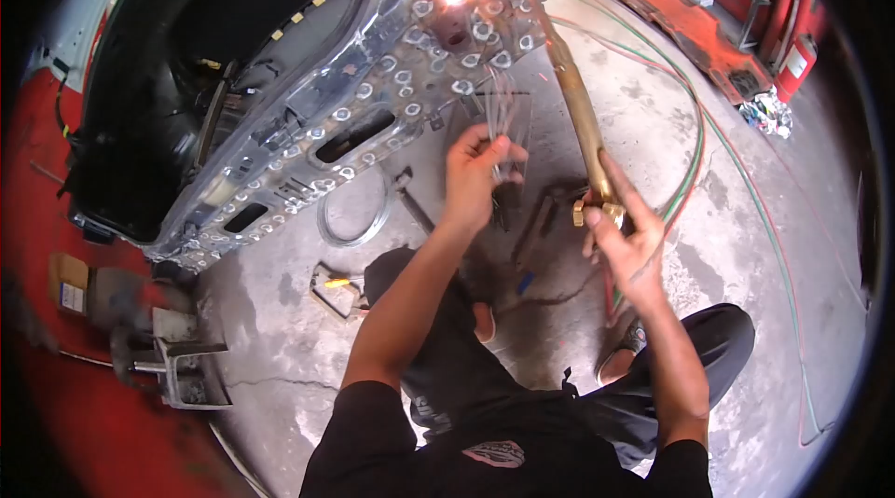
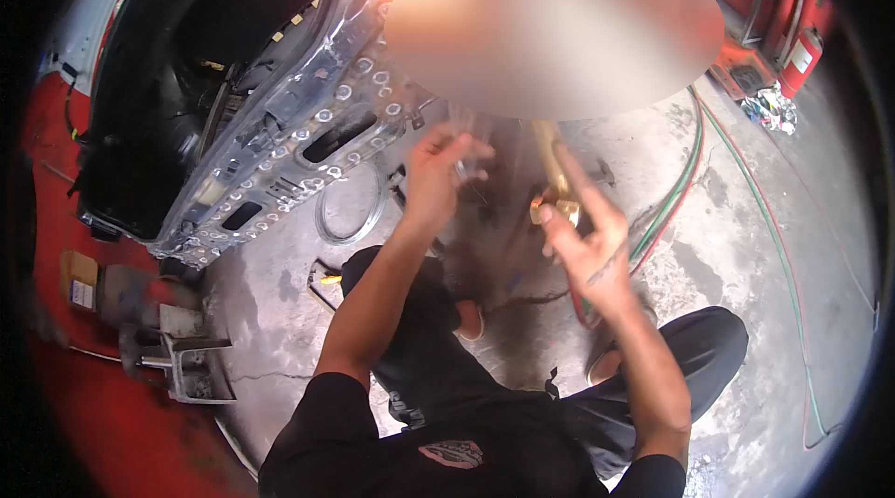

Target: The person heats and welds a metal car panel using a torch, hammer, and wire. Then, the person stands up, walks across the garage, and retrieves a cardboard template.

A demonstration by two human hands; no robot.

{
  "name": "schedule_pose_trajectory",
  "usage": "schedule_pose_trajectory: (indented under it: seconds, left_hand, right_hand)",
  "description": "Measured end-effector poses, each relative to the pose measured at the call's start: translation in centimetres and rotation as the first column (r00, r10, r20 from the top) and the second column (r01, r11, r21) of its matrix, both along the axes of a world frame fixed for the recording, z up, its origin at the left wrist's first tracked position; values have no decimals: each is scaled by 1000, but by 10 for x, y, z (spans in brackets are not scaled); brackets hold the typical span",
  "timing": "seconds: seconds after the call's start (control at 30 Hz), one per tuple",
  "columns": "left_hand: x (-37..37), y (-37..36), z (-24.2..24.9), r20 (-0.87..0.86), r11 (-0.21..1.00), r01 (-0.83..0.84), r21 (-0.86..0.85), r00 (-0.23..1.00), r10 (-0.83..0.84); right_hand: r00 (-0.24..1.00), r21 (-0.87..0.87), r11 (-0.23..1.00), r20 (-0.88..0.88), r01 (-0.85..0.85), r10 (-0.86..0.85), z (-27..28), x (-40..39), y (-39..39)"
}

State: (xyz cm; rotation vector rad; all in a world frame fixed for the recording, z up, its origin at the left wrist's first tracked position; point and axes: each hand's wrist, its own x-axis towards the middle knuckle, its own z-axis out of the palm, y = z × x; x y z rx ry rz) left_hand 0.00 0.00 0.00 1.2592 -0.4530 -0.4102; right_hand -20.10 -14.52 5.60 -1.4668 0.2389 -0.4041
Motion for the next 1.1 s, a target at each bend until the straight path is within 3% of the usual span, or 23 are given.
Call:
schedule_pose_trajectory:
  seconds: [0.07,0.1,0.17,0.27,0.4,0.5,0.6,0.7,0.73,0.77,0.9,1.0,1.03,1.1]
  left_hand:
    - [-21,-3,-7,-275,994,106,-27,955,-110]
    - [-32,-18,-14,-344,991,99,-88,931,-123]
    - [-54,-16,-13,-483,994,103,-45,868,-112]
    - [-66,-9,-39,-507,990,137,24,855,-106]
    - [-79,12,-55,-537,975,179,133,839,-81]
    - [-75,26,-66,-543,967,174,186,838,-46]
    - [-71,39,-85,-540,973,86,216,841,45]
    - [-62,38,-110,-472,984,-12,177,876,95]
    - [-66,38,-97,-507,973,43,228,858,81]
    - [-66,40,-98,-499,964,64,260,863,78]
    - [-62,48,-141,-418,933,123,337,908,31]
    - [-78,36,-122,-445,900,140,412,893,64]
    - [-78,37,-122,-447,885,165,435,893,53]
    - [-83,46,-123,-510,873,175,456,855,95]
  right_hand:
    - [993,-72,991,39,113,-110,-31,-6,18]
    - [978,-229,959,164,169,-133,-60,-9,14]
    - [987,-179,971,33,159,-156,-78,-21,40]
    - [982,-196,968,-70,157,-173,-113,-35,69]
    - [984,-416,892,56,175,-167,-148,-41,96]
    - [996,-355,935,-93,-18,-16,-145,-42,92]
    - [975,-123,975,-147,-186,168,-153,-40,89]
    - [988,-136,983,-112,-123,108,-178,-15,62]
    - [975,128,990,-205,-55,81,-179,-5,50]
    - [954,393,919,-288,33,89,-181,7,41]
    - [880,237,938,-460,252,-120,-287,70,-14]
    - [864,163,974,-500,160,-58,-383,99,-42]
    - [894,-69,997,-442,39,-66,-409,105,-49]
    - [935,-618,782,-318,-80,-155,-447,122,-59]
